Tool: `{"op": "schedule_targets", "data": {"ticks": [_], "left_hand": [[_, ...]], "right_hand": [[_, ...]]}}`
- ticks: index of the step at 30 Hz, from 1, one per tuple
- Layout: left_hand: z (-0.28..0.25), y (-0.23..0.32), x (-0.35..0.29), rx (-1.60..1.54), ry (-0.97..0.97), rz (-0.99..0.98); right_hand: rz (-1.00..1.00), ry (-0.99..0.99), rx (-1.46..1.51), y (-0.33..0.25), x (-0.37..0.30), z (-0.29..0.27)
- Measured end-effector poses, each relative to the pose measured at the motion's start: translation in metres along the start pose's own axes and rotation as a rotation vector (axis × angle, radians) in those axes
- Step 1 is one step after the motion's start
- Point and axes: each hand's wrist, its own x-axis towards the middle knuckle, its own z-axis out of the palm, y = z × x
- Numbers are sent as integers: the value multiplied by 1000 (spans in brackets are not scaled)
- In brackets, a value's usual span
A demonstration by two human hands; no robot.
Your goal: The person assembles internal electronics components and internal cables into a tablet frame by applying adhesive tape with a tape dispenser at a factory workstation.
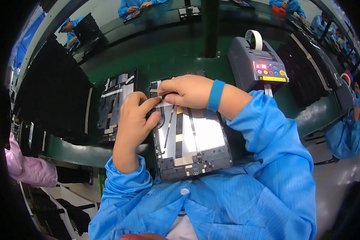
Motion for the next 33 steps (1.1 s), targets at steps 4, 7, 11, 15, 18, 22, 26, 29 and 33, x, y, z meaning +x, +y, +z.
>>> {"op": "schedule_targets", "data": {"ticks": [4, 7, 11, 15, 18, 22, 26, 29, 33], "left_hand": [[-16, 7, 11, 99, -127, 49], [-22, 23, -3, -11, 25, 256], [-21, 64, -28, -223, 192, 401], [-24, 84, -18, -179, 302, 438], [-30, 90, -2, -228, 201, 482], [-26, 94, 28, -247, 18, 505], [1, 87, 76, -272, -116, 180], [31, 68, 95, -161, -264, 211], [43, 58, 103, -44, -328, 377]], "right_hand": [[-46, 192, -127, -14, -26, 4], [-180, 240, -278, -37, -60, 16], [-318, 247, -245, -53, -87, 33], [-98, 491, -108, -63, -107, 37], [-134, 595, -27, -57, -118, 30], [-186, 676, -72, -46, -130, 24], [120, 845, 400, -7, -128, 29], [98, 871, 408, 23, -121, 57], [169, 639, 632, 38, -120, 85]]}}
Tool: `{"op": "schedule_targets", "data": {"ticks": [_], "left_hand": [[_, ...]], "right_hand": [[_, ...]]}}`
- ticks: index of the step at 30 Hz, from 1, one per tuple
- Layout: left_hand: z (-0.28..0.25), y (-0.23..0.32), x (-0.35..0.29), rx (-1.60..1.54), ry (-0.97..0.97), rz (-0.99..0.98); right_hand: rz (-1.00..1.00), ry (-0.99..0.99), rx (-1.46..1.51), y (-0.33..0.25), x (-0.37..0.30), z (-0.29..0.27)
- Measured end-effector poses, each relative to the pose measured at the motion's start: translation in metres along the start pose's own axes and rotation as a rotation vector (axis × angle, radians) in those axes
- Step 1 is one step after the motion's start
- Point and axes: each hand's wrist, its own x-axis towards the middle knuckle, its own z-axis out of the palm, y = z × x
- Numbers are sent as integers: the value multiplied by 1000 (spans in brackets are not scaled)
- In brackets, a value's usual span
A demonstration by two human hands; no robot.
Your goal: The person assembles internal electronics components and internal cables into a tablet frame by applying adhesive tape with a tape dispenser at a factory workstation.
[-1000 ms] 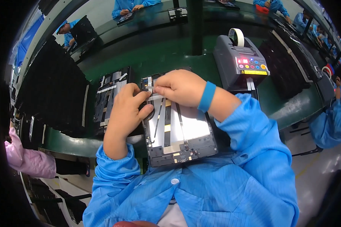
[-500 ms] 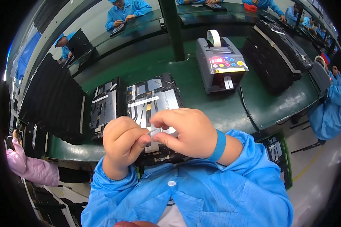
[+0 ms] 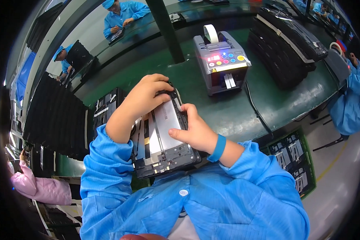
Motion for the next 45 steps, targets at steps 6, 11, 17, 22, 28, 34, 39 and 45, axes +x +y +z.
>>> {"op": "schedule_targets", "data": {"ticks": [6, 11, 17, 22, 28, 34, 39, 45], "left_hand": [[-6, -1, -26, -140, -7, -20], [-6, 14, -56, -171, 56, -100], [-2, 12, -58, -176, 112, -73], [0, 13, -62, -115, 159, -64], [2, 12, -63, 113, 231, -31], [4, 9, -64, -19, 233, -120], [3, 3, -62, -114, 197, -151], [4, -2, -59, -206, 187, -202]], "right_hand": [[43, -44, 2, -10, -24, 9], [37, -97, 19, -29, -32, 8], [-355, -49, -570, -67, 32, -4], [-365, -89, -847, -58, 49, -2], [-525, -212, -960, -71, 55, -13], [-116, -453, -835, -82, 96, -19], [-58, -570, -952, -86, 112, -17], [-79, -601, -993, -84, 117, -13]]}}
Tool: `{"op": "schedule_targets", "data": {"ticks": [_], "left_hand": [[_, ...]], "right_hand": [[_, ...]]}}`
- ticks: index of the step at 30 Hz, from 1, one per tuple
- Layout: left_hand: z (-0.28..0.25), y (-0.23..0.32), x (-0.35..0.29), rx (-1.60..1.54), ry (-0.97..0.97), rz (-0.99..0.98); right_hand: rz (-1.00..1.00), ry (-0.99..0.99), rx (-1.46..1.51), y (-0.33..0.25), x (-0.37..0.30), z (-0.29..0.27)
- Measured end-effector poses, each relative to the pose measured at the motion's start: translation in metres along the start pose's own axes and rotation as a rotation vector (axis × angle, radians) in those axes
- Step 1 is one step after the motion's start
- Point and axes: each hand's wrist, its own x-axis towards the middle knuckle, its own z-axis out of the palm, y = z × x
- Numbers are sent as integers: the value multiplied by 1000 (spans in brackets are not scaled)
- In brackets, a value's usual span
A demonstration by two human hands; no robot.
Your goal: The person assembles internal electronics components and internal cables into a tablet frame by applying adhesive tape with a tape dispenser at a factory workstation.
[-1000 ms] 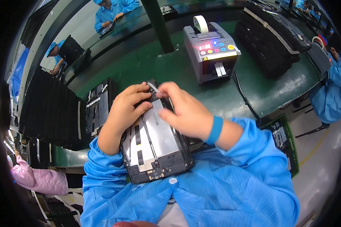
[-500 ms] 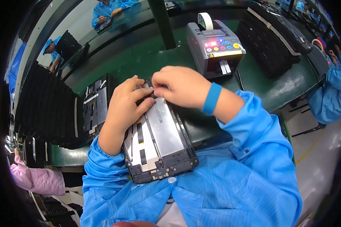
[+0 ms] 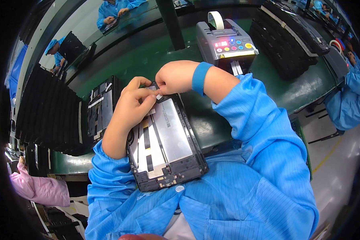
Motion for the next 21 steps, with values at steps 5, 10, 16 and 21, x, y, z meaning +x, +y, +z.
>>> {"op": "schedule_targets", "data": {"ticks": [5, 10, 16, 21], "left_hand": [[2, 0, 8, -67, -40, -126], [-3, 8, 13, -164, -113, -257], [0, 0, 29, -40, -165, -223], [-11, 12, 11, 162, 37, -47]], "right_hand": [[35, -73, -15, -6, 2, -7], [386, -141, -121, -11, 7, -14], [546, 195, 981, 20, -10, 46], [544, 476, 999, 4, -22, 66]]}}
